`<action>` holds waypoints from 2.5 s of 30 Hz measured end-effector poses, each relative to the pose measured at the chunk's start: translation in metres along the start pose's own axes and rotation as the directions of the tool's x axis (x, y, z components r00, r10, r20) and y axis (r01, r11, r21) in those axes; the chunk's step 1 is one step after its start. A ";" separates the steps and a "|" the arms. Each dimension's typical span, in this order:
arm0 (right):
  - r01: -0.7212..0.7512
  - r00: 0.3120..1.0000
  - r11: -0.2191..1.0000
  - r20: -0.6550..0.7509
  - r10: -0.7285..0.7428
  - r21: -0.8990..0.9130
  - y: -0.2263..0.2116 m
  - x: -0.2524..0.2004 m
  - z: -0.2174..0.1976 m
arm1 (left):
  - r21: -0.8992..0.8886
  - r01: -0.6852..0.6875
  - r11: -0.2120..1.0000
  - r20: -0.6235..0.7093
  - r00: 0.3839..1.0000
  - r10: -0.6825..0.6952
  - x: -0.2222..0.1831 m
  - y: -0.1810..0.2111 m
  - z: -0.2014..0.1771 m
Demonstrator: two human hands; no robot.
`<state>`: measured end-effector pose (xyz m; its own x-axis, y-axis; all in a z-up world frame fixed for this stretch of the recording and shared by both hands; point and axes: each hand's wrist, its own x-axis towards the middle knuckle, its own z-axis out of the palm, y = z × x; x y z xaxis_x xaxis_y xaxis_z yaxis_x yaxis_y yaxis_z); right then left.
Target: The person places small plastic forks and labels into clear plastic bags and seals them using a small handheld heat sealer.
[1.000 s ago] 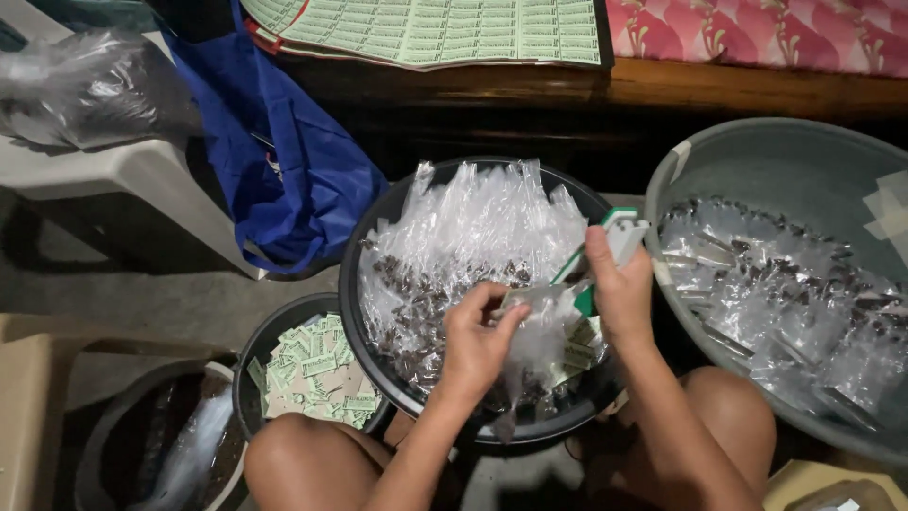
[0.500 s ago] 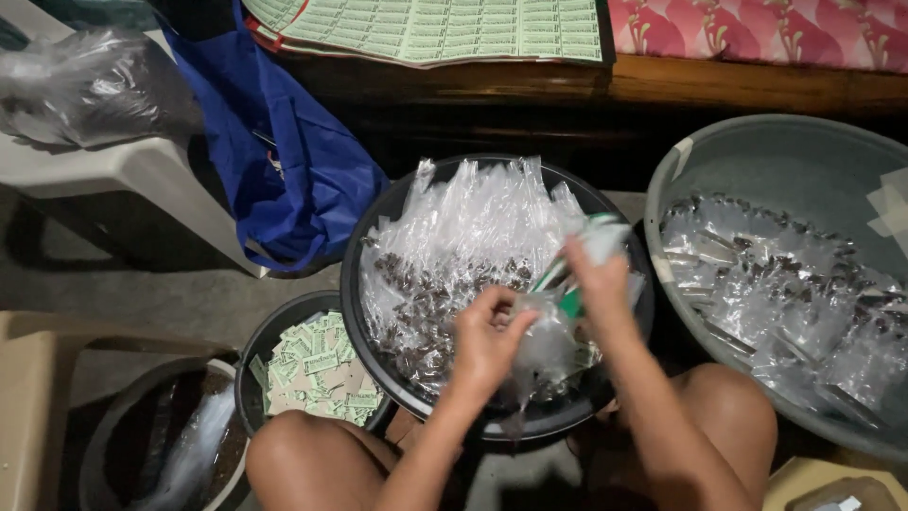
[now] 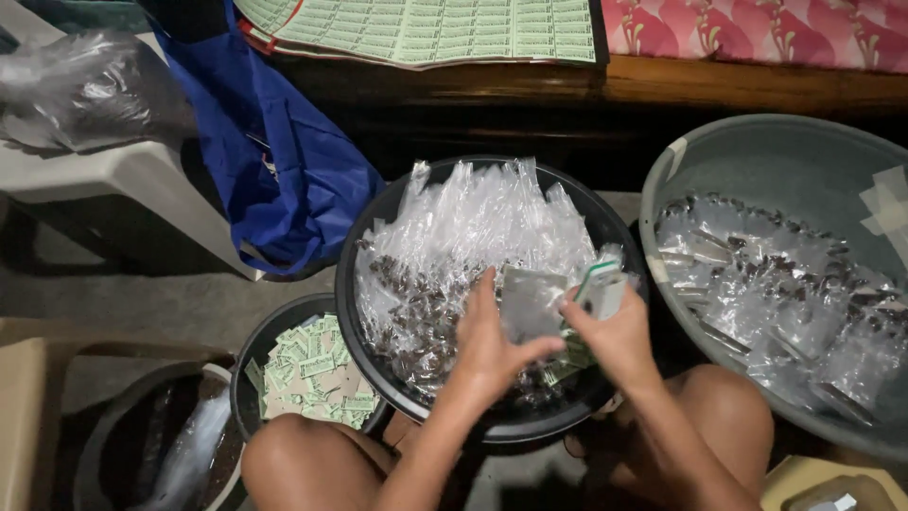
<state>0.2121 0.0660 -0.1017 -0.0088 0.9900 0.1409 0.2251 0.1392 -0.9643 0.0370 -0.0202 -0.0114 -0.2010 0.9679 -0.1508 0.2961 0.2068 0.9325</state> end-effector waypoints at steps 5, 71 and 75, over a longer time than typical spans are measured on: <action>0.413 0.908 0.851 0.082 -0.410 -0.325 0.004 -0.016 0.019 | 0.266 -0.074 0.961 -0.025 0.996 0.084 0.026 -0.048 0.031; -0.153 0.970 0.277 -0.091 0.225 -0.949 0.273 0.004 -0.405 | 0.328 -0.482 0.812 0.301 0.868 0.394 0.085 -0.157 0.095; -0.208 0.971 0.333 -0.154 0.180 -0.920 0.251 0.000 -0.393 | 0.713 -0.518 0.472 0.428 0.855 0.292 0.099 -0.176 0.143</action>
<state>0.6512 0.0917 -0.2561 0.1824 0.9832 -0.0024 0.9729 -0.1808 -0.1438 0.0986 0.0593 -0.2370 0.3140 0.9494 0.0025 0.9100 -0.3017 0.2844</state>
